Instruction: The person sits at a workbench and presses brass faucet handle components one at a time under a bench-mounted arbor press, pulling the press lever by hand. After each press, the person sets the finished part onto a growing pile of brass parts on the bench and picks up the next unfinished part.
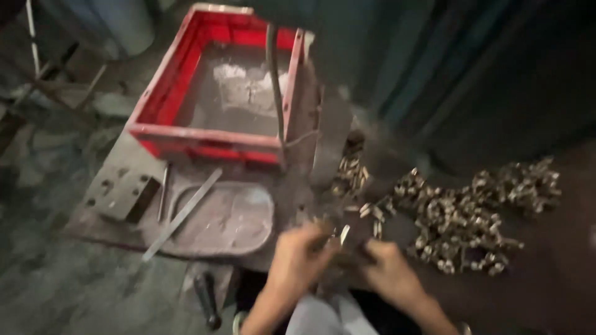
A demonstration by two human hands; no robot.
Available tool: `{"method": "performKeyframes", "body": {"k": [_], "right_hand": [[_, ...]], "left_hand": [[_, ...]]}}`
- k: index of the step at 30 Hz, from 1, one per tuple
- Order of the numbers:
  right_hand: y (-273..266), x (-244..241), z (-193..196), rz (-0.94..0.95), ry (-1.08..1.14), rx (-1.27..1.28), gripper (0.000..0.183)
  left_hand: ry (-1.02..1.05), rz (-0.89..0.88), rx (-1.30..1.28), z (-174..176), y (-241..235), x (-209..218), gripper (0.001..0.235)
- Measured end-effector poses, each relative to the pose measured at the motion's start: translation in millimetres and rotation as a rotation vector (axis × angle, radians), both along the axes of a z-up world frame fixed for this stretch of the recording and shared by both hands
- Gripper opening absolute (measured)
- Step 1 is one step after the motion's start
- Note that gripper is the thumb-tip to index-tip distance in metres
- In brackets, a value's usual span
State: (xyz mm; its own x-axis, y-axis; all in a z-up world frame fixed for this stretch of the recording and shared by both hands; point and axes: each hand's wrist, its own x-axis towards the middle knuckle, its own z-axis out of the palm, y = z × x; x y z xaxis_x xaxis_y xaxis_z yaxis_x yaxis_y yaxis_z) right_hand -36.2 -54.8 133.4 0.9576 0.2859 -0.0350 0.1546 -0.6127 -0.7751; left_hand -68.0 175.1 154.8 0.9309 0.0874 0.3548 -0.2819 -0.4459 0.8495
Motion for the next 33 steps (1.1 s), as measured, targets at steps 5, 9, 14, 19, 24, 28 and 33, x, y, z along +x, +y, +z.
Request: {"method": "performKeyframes", "body": {"k": [5, 9, 14, 19, 24, 28, 33], "right_hand": [[4, -13, 0, 0.444, 0.270, -0.215, 0.023], [21, 1, -26, 0.375, -0.569, -0.100, 0.032], [32, 12, -35, 0.305, -0.535, -0.339, 0.020], [36, 16, -12, -0.021, 0.081, 0.302, 0.036], [58, 27, -17, -0.154, -0.044, 0.849, 0.042], [64, 20, -19, -0.324, -0.030, 0.955, 0.034], [58, 20, 13, -0.295, -0.101, 0.775, 0.020]], "left_hand": [[0.494, -0.336, -0.073, -34, 62, -28, 0.025], [0.172, 0.298, -0.642, 45, 86, -2, 0.037], [0.027, 0.115, -0.178, 6, 33, -7, 0.033], [0.089, 0.035, -0.237, 46, -31, 1, 0.035], [-0.083, 0.058, -0.291, 66, -32, 20, 0.031], [-0.073, -0.003, -0.246, 69, -24, 20, 0.032], [-0.006, 0.045, -0.422, 47, -20, 21, 0.028]]}}
